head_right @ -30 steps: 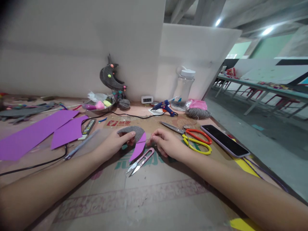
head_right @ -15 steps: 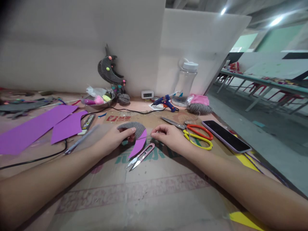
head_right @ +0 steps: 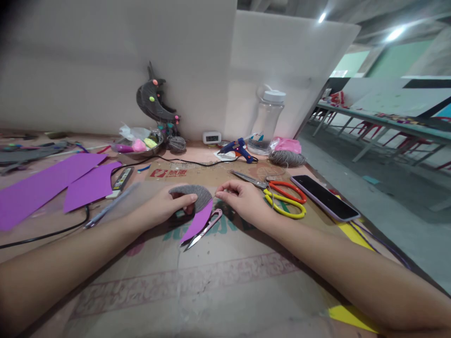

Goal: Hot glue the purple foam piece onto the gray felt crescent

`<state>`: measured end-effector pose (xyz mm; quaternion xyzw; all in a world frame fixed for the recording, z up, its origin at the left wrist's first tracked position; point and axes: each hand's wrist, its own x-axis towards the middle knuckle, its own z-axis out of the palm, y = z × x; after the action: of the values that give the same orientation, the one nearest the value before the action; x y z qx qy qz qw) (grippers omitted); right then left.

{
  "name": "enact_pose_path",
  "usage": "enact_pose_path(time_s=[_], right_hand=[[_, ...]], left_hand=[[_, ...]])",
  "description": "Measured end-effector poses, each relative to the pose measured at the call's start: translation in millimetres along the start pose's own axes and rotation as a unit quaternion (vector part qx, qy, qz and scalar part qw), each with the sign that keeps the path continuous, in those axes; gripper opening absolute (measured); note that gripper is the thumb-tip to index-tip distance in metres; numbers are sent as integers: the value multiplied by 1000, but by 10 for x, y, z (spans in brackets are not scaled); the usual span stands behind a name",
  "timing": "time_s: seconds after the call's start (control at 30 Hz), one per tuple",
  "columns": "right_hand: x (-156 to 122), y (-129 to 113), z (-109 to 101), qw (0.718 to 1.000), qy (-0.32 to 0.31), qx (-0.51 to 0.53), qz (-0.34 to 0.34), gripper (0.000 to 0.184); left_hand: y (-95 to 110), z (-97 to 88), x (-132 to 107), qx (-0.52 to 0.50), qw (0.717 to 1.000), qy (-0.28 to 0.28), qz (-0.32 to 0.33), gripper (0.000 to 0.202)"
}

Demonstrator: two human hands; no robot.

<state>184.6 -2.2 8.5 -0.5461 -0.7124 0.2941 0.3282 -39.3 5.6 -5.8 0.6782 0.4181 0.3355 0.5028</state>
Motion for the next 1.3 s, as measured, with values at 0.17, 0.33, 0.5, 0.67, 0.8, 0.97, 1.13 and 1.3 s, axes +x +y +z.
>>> enact_pose_path(time_s=[0.17, 0.33, 0.5, 0.67, 0.8, 0.97, 1.13, 1.3], right_hand=[[2, -14, 10, 1000, 5, -8, -9, 24], [-13, -55, 6, 999, 26, -26, -18, 24], [19, -18, 40, 999, 16, -21, -26, 22], [96, 105, 40, 995, -5, 95, -24, 28], [41, 75, -25, 980, 111, 159, -49, 25], [-123, -60, 40, 985, -21, 163, -45, 40], [-112, -81, 137, 982, -92, 157, -44, 46], [-70, -57, 114, 977, -114, 175, -34, 32]], left_hand=[[13, -15, -3, 8, 1000, -26, 17, 26], [34, -33, -3, 13, 999, -40, 26, 25], [54, -27, -2, 4, 999, -35, 17, 22], [76, 1, -3, -34, 999, 3, 2, 21], [83, 3, -1, -11, 1000, 17, -9, 26], [73, -3, -2, -22, 1000, 13, 1, 24], [70, 2, -1, -32, 999, 16, -3, 19], [48, -5, 1, -7, 1000, 5, -4, 23]])
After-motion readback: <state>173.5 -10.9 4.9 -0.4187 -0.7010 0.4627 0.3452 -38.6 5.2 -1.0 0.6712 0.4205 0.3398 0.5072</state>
